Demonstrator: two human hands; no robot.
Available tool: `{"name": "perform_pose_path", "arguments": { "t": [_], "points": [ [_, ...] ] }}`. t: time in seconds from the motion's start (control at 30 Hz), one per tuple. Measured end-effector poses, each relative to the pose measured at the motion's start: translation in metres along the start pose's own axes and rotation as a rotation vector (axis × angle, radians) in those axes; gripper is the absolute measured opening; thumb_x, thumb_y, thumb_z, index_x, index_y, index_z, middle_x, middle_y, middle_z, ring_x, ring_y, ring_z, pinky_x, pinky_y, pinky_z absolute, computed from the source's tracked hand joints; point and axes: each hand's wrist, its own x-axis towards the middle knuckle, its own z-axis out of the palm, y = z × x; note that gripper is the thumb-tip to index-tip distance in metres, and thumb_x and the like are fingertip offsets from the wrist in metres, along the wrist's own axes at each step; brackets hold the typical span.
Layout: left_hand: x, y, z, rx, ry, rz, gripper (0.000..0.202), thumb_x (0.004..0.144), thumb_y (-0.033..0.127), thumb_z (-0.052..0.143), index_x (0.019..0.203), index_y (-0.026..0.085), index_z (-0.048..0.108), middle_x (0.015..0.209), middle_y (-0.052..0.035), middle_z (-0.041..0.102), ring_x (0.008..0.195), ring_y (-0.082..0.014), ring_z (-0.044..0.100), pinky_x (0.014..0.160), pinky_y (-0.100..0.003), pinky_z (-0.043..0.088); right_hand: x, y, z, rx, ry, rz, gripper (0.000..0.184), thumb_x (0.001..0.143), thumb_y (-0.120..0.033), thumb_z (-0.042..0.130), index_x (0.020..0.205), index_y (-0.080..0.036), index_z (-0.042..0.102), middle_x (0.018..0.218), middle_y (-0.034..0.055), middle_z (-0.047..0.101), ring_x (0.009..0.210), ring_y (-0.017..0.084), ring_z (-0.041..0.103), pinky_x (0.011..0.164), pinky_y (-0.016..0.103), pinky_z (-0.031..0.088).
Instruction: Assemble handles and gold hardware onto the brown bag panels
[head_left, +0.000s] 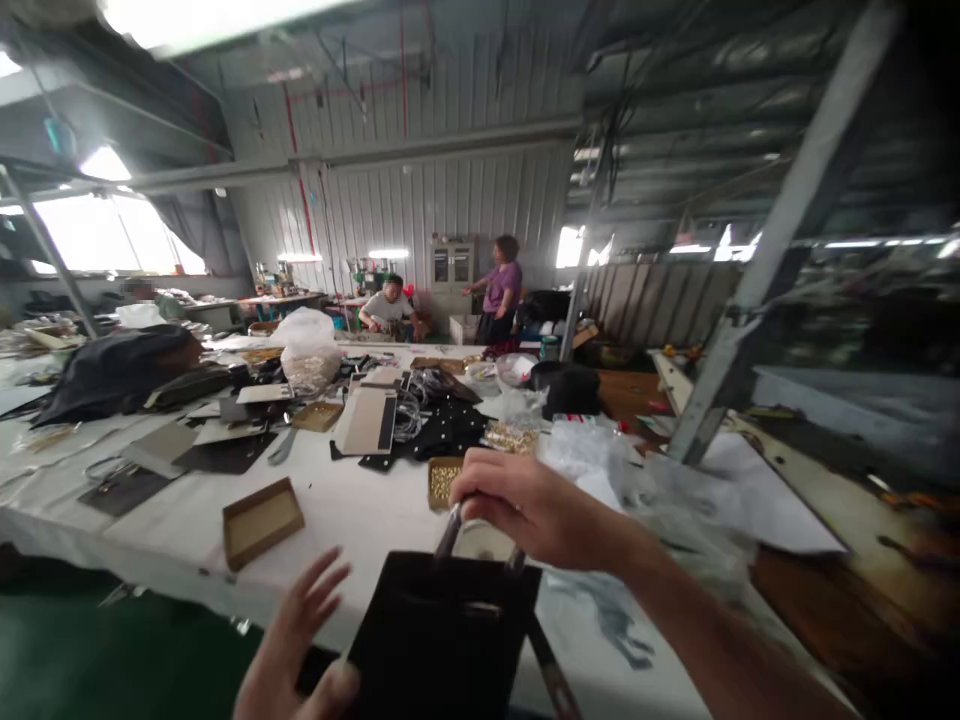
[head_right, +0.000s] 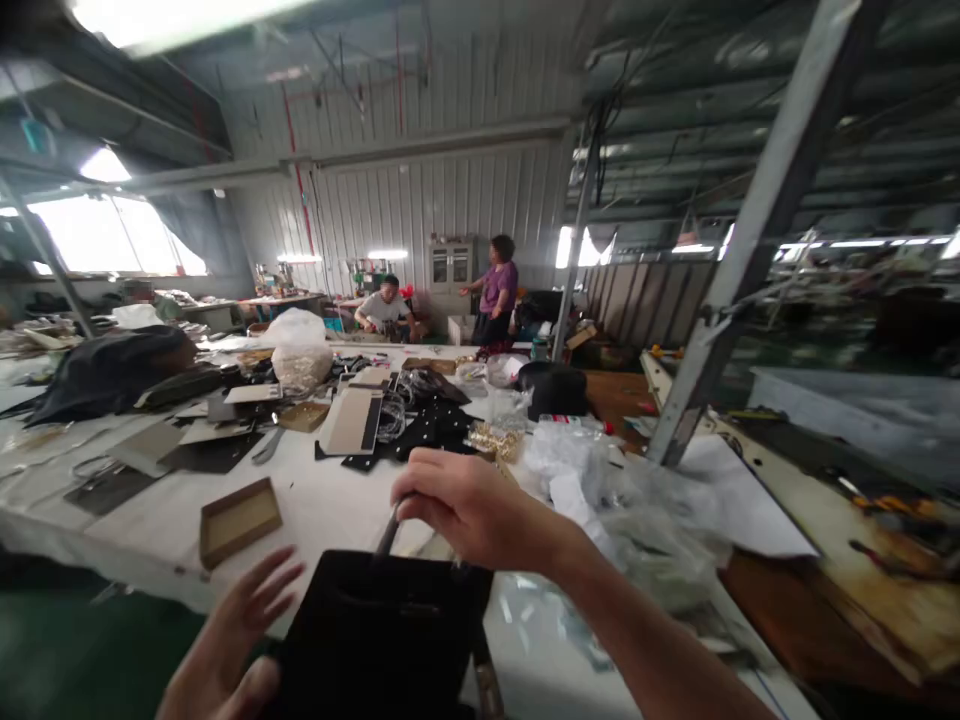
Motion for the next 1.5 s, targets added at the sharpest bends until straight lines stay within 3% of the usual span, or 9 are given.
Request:
{"name": "perform_pose_path", "arguments": {
  "t": [0.07, 0.17, 0.4, 0.53, 0.67, 0.93, 1.13, 1.3, 1.5],
  "points": [
    [-0.009, 0.006, 0.031, -0.175, -0.359, -0.162, 0.096, 0.075, 0.081, 0.090, 0.152, 0.025, 0.077, 0.142, -0.0153, 0.082, 0.141, -0.0541, 0.069, 0.111, -0.059, 0.064, -0.010, 0.006, 0.011, 0.038, 0.003, 0.059, 0.023, 0.121, -0.034, 0.057, 0.116, -0.024, 0.077, 0.103, 0.0032, 0.074, 0.091, 0.018, 0.070, 0.084, 0.032, 0.056],
    [-0.033, -0.011, 0.079, -0.351, -0.533, -0.406, 0.075, 0.088, 0.074, 0.089, 0.133, 0.014, 0.084, 0.122, -0.0174, 0.087, 0.116, -0.0442, 0.081, 0.095, -0.047, 0.068, -0.028, 0.033, 0.037, 0.027, 0.049, 0.129, 0.018, 0.118, -0.035, 0.065, 0.117, -0.023, 0.078, 0.108, 0.0041, 0.078, 0.098, 0.020, 0.074, 0.090, 0.035, 0.059],
    [-0.063, -0.083, 0.119, -0.530, -0.301, -0.618, 0.063, 0.090, 0.064, 0.093, 0.127, 0.013, 0.085, 0.115, -0.0172, 0.088, 0.102, -0.0342, 0.085, 0.091, -0.040, 0.068, -0.156, 0.078, 0.103, -0.129, 0.435, 0.565, 0.049, 0.108, -0.051, 0.078, 0.149, -0.027, 0.069, 0.142, 0.0144, 0.074, 0.129, 0.035, 0.073, 0.111, 0.055, 0.062],
    [-0.061, -0.106, 0.116, -0.519, -0.255, -0.687, 0.066, 0.088, 0.060, 0.096, 0.129, 0.011, 0.083, 0.115, -0.0194, 0.088, 0.103, -0.0365, 0.086, 0.094, -0.044, 0.068, -0.225, 0.073, 0.172, -0.051, 0.309, 0.734, 0.059, 0.102, -0.044, 0.084, 0.156, -0.030, 0.066, 0.152, 0.0126, 0.068, 0.140, 0.036, 0.068, 0.120, 0.056, 0.058],
    [-0.061, -0.121, 0.120, -0.322, -0.202, -0.579, 0.073, 0.084, 0.063, 0.097, 0.134, 0.013, 0.079, 0.126, -0.0199, 0.086, 0.117, -0.0413, 0.083, 0.100, -0.048, 0.067, -0.232, 0.065, 0.215, 0.001, 0.260, 0.742, 0.052, 0.104, -0.030, 0.076, 0.155, -0.035, 0.068, 0.158, 0.0094, 0.061, 0.149, 0.034, 0.062, 0.129, 0.054, 0.052],
    [-0.058, -0.153, 0.126, -0.097, -0.014, -0.392, 0.092, 0.085, 0.056, 0.096, 0.154, 0.016, 0.051, 0.137, -0.0221, 0.081, 0.128, -0.0404, 0.080, 0.111, -0.054, 0.063, -0.207, 0.074, 0.217, 0.042, 0.341, 0.785, 0.026, 0.098, -0.026, 0.086, 0.115, -0.027, 0.066, 0.141, 0.0091, 0.064, 0.129, 0.032, 0.070, 0.111, 0.048, 0.061],
    [-0.058, -0.133, 0.134, 0.161, 0.071, -0.125, 0.090, 0.095, 0.054, 0.085, 0.171, 0.023, 0.046, 0.145, -0.0172, 0.076, 0.139, -0.0370, 0.073, 0.124, -0.057, 0.054, -0.209, 0.077, 0.229, 0.120, 0.525, 0.706, 0.005, 0.115, -0.026, 0.061, 0.119, -0.027, 0.064, 0.124, 0.0087, 0.069, 0.118, 0.028, 0.069, 0.106, 0.043, 0.058],
    [-0.048, -0.127, 0.135, 0.319, -0.087, 0.017, 0.057, 0.100, 0.060, 0.074, 0.149, 0.032, 0.074, 0.153, -0.0098, 0.072, 0.147, -0.0375, 0.065, 0.130, -0.055, 0.047, -0.208, 0.067, 0.218, 0.163, 0.613, 0.669, 0.013, 0.117, -0.023, 0.054, 0.116, -0.027, 0.065, 0.114, 0.0073, 0.070, 0.109, 0.025, 0.070, 0.098, 0.039, 0.058],
    [-0.029, -0.146, 0.134, 0.306, -0.107, -0.151, 0.074, 0.077, 0.081, 0.086, 0.121, 0.023, 0.074, 0.122, -0.0125, 0.082, 0.118, -0.0424, 0.076, 0.104, -0.052, 0.058, -0.200, 0.061, 0.202, 0.210, 0.635, 0.608, 0.024, 0.117, -0.021, 0.051, 0.132, -0.029, 0.069, 0.125, 0.0093, 0.075, 0.120, 0.026, 0.073, 0.106, 0.041, 0.061]
  ]
}}
